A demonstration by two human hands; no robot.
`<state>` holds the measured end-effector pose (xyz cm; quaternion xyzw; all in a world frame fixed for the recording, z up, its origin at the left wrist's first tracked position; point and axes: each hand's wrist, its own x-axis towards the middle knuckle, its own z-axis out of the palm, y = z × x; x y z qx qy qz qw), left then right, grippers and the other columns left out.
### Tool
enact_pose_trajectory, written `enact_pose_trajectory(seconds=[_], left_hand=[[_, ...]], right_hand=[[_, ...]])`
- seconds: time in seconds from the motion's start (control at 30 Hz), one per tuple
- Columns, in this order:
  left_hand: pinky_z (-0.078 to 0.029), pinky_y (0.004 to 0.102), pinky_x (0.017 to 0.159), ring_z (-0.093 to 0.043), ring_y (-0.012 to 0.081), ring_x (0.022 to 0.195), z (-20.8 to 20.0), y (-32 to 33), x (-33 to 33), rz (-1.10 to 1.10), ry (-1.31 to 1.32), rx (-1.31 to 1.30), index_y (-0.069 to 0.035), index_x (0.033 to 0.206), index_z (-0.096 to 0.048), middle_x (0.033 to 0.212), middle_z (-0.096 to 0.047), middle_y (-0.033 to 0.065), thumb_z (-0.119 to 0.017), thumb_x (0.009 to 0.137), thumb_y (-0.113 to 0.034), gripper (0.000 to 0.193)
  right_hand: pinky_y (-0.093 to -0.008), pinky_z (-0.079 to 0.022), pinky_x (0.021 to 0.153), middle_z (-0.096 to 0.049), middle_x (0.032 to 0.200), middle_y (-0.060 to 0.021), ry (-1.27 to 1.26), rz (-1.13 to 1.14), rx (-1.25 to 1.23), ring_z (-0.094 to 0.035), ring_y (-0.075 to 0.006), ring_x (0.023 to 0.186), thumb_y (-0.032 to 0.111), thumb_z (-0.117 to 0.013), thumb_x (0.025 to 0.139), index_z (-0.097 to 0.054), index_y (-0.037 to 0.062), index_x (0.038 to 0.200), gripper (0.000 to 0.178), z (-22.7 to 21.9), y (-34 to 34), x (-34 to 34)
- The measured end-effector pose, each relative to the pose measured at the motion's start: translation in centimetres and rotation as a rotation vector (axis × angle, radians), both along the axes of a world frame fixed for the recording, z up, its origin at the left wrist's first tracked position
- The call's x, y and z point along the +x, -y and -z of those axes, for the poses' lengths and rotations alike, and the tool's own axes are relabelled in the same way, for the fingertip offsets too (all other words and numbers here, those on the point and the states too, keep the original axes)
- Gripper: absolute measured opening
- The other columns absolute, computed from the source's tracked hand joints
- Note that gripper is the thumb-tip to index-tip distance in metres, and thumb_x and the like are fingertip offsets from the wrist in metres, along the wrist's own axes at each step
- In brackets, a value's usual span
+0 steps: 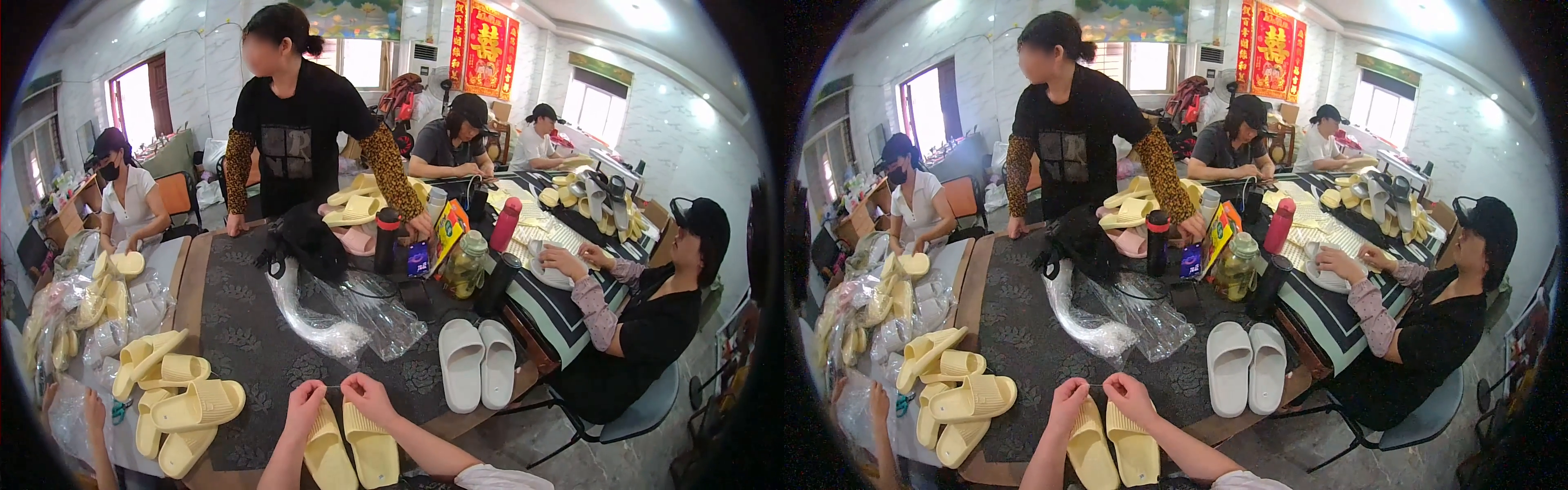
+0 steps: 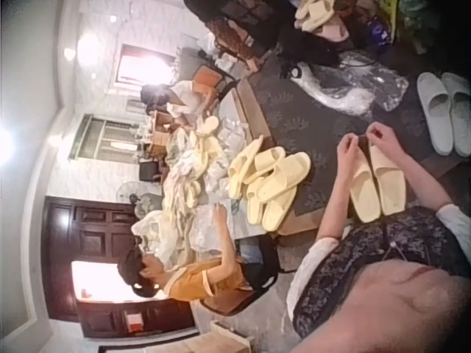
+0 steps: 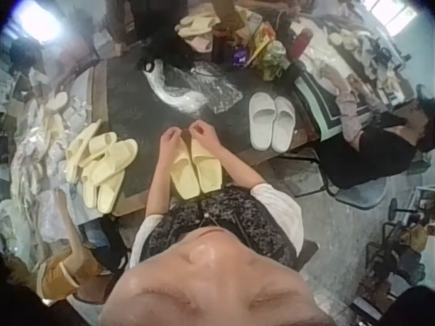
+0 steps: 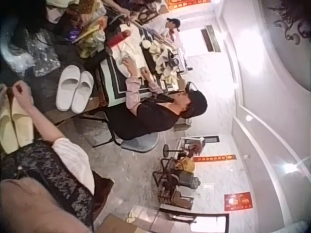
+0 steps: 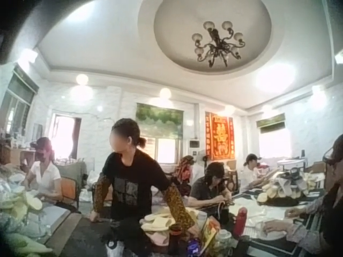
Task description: Inspecting and pairing slippers on a table in a workshop.
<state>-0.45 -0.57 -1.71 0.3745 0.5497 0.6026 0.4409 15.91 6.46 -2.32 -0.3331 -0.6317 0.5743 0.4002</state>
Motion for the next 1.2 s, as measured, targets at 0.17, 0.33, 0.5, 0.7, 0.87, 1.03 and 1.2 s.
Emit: enact_pose_trajectory(seconds=[0.17,0.33,0.5,0.7,0.87,1.03,1.2], left_hand=[[-0.042,0.0212,0.066,-0.051,0.0041,0.074,-0.3,0.0,0.5,0.073,-0.246,0.020,-0.003,0.091,-0.064,0.079,-0.057,-0.0058,-0.063,0.090,-0.012,0.008],[-0.043,0.0220,0.066,-0.051,0.0046,0.073,0.6,-0.2,0.0,-0.014,-0.081,0.000,-0.004,0.092,-0.064,0.079,-0.057,-0.0054,-0.064,0.089,-0.012,0.009],[-0.042,0.0216,0.064,-0.050,0.0045,0.071,1.0,-0.1,0.0,0.055,-0.227,-0.024,-0.003,0.092,-0.065,0.077,-0.056,-0.0057,-0.064,0.089,-0.012,0.009],[-0.042,0.0216,0.064,-0.051,0.0048,0.071,0.4,0.0,-0.1,-0.043,-0.072,0.012,-0.003,0.093,-0.065,0.076,-0.059,-0.0039,-0.065,0.088,-0.013,0.011],[-0.043,0.0213,0.065,-0.052,0.0047,0.073,0.0,0.0,0.4,0.040,-0.175,-0.047,-0.003,0.094,-0.065,0.079,-0.059,-0.0034,-0.064,0.089,-0.011,0.010],[-0.043,0.0211,0.065,-0.053,0.0050,0.074,0.9,-0.3,-0.3,0.006,-0.116,0.003,-0.003,0.094,-0.065,0.080,-0.060,-0.0027,-0.064,0.089,-0.010,0.008],[-0.042,0.0208,0.066,-0.052,0.0045,0.074,-0.2,-0.4,0.7,0.078,-0.206,-0.012,-0.002,0.093,-0.064,0.080,-0.059,-0.0036,-0.062,0.089,-0.010,0.009]], right_hand=[[-0.0231,-0.047,0.066,-0.061,0.081,0.0000,0.121,-0.013,0.194,-0.056,-0.0063,0.072,0.015,-0.067,0.089,-0.066,0.0034,0.095,0.013,-0.7,0.2,-0.1],[-0.0245,-0.047,0.066,-0.062,0.083,-0.0024,-0.008,0.015,-0.021,-0.057,-0.0087,0.072,0.016,-0.067,0.089,-0.067,0.0035,0.095,0.014,0.3,-0.1,-0.2],[-0.0234,-0.047,0.066,-0.062,0.083,-0.0014,0.155,-0.025,0.257,-0.057,-0.0072,0.072,0.015,-0.067,0.089,-0.067,0.0028,0.096,0.014,-1.3,0.3,-0.2],[-0.0228,-0.047,0.066,-0.062,0.084,-0.0008,0.088,0.015,0.117,-0.057,-0.0063,0.072,0.014,-0.068,0.088,-0.066,0.0026,0.097,0.014,-0.4,0.2,-0.2],[-0.0222,-0.046,0.065,-0.062,0.084,0.0002,0.127,0.012,0.205,-0.056,-0.0054,0.071,0.013,-0.068,0.088,-0.066,0.0028,0.096,0.013,-0.2,0.0,-0.1],[-0.0269,-0.047,0.066,-0.063,0.082,-0.0042,0.090,0.026,0.108,-0.057,-0.0125,0.071,0.017,-0.068,0.086,-0.067,0.0038,0.096,0.016,-0.3,0.0,-0.3],[-0.0229,-0.046,0.065,-0.062,0.084,-0.0009,0.093,0.070,0.160,-0.056,-0.0070,0.071,0.015,-0.068,0.088,-0.066,0.0030,0.096,0.015,-0.1,-0.1,0.0]])
